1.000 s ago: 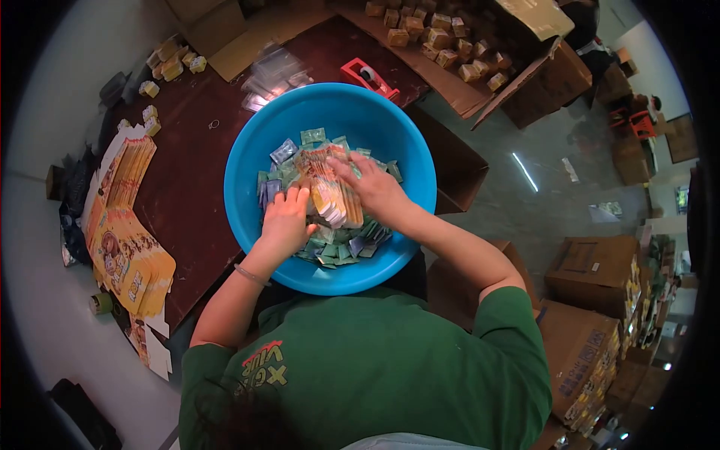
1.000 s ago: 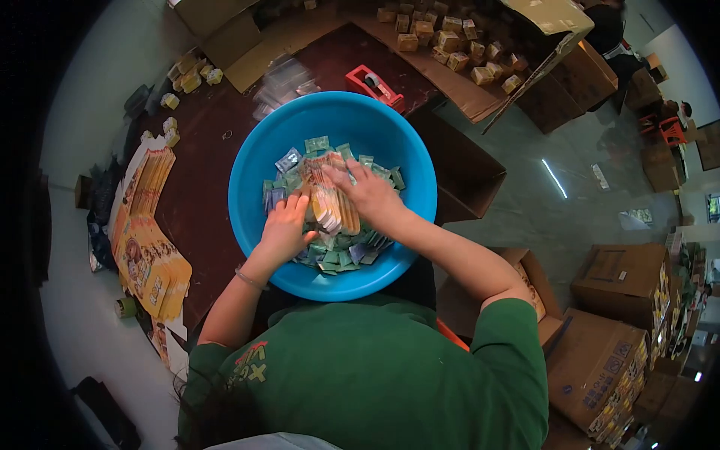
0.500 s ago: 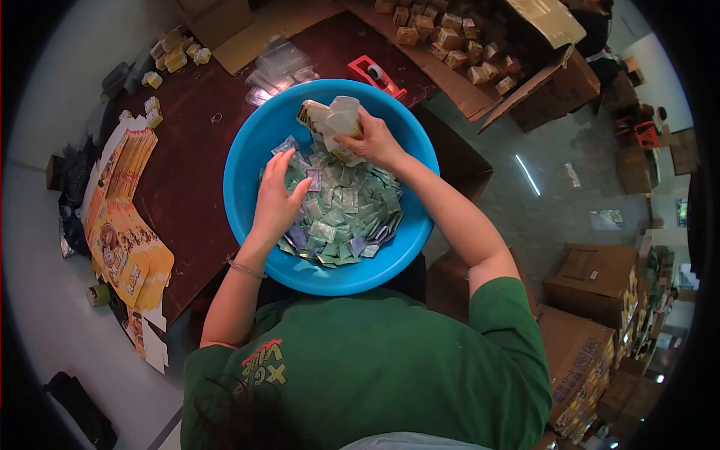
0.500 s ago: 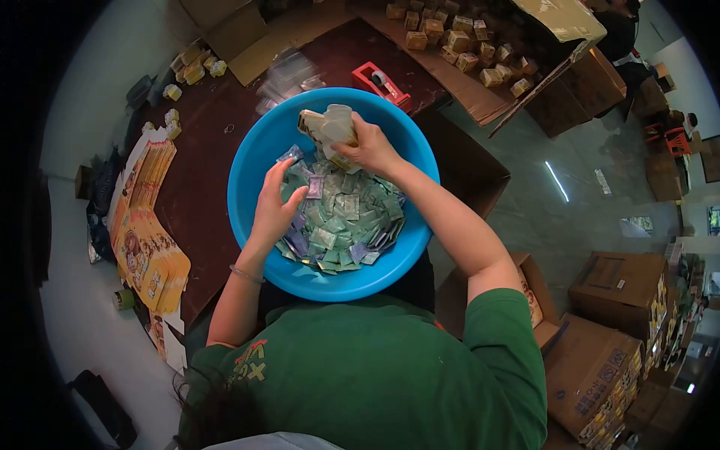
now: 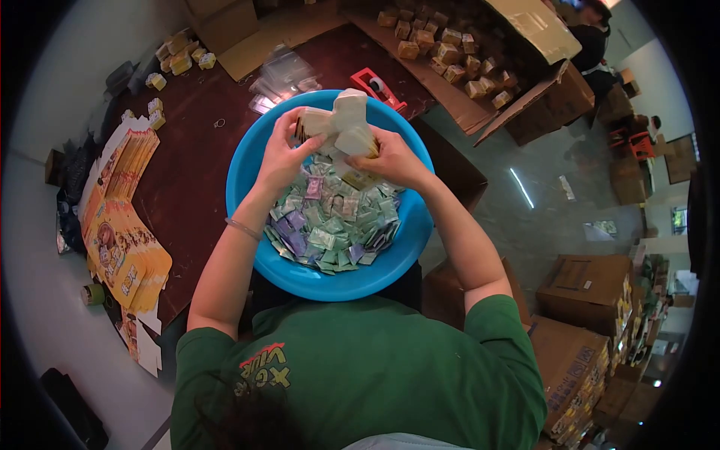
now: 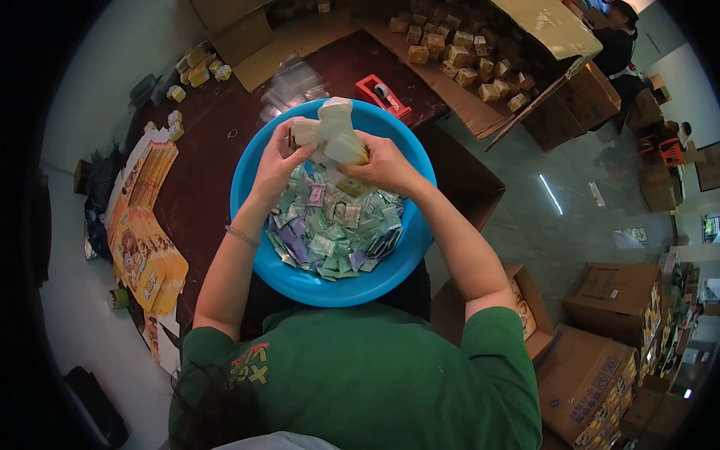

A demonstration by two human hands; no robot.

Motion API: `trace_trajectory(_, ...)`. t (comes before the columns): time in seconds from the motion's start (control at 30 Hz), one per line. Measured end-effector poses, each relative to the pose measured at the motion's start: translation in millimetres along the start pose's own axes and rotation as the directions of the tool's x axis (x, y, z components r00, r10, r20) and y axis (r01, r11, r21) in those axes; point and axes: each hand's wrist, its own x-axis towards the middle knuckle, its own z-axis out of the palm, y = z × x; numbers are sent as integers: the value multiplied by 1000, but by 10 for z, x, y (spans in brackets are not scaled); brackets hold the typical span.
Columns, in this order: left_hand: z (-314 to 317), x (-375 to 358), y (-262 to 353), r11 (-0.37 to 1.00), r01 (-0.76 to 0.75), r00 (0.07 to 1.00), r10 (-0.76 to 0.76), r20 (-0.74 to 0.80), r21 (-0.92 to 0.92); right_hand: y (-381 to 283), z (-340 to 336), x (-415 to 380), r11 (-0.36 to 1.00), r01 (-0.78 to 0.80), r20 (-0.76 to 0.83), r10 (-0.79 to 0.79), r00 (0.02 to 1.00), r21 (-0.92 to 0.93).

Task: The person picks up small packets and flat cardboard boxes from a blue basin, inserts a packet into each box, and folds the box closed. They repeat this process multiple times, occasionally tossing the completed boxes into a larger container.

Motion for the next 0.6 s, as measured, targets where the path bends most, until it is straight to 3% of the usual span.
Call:
trace_trajectory(0.03,85,-70,201,987,94,995,-88,57,-130,-97,5,-71,996,-17,36,14,999,84)
trace_trajectory(0.17,253,-146,-194,921,344,937,-348,12,-182,223,108,-102,890,-396,143,372,917,226)
trace_trajectory(0.2,214,-188,-564,908,419,906,-418,73,-10,500,148,-108,914,-394,91,386,918,98)
trace_trajectory(0.23,162,-198,-809,869,467,866,-487,116,164,829,230,-169,936,-272,-91,257,962,-223)
trace_trajectory(0.27,170,-242,-728,880,276,934,-341,109,387,950,250,-235,911,-152,-144,103,984,-383)
trace_trajectory(0.3,175,-302,-610,804,128,980,-192,51,580,1015,257,-302,846,-45,-170,-55,984,-531)
trace_trajectory(0.37,187,-421,-323,466,-107,990,128,53,878,716,138,-342,898,-150,-172,84,981,-414)
trace_trajectory(0.4,212,-447,-173,497,-35,998,59,6,867,668,123,-366,914,-219,-195,159,968,-342)
trace_trajectory(0.6,262,-674,-27,644,-39,996,-40,84,764,656,104,-371,852,-333,-182,282,942,-403)
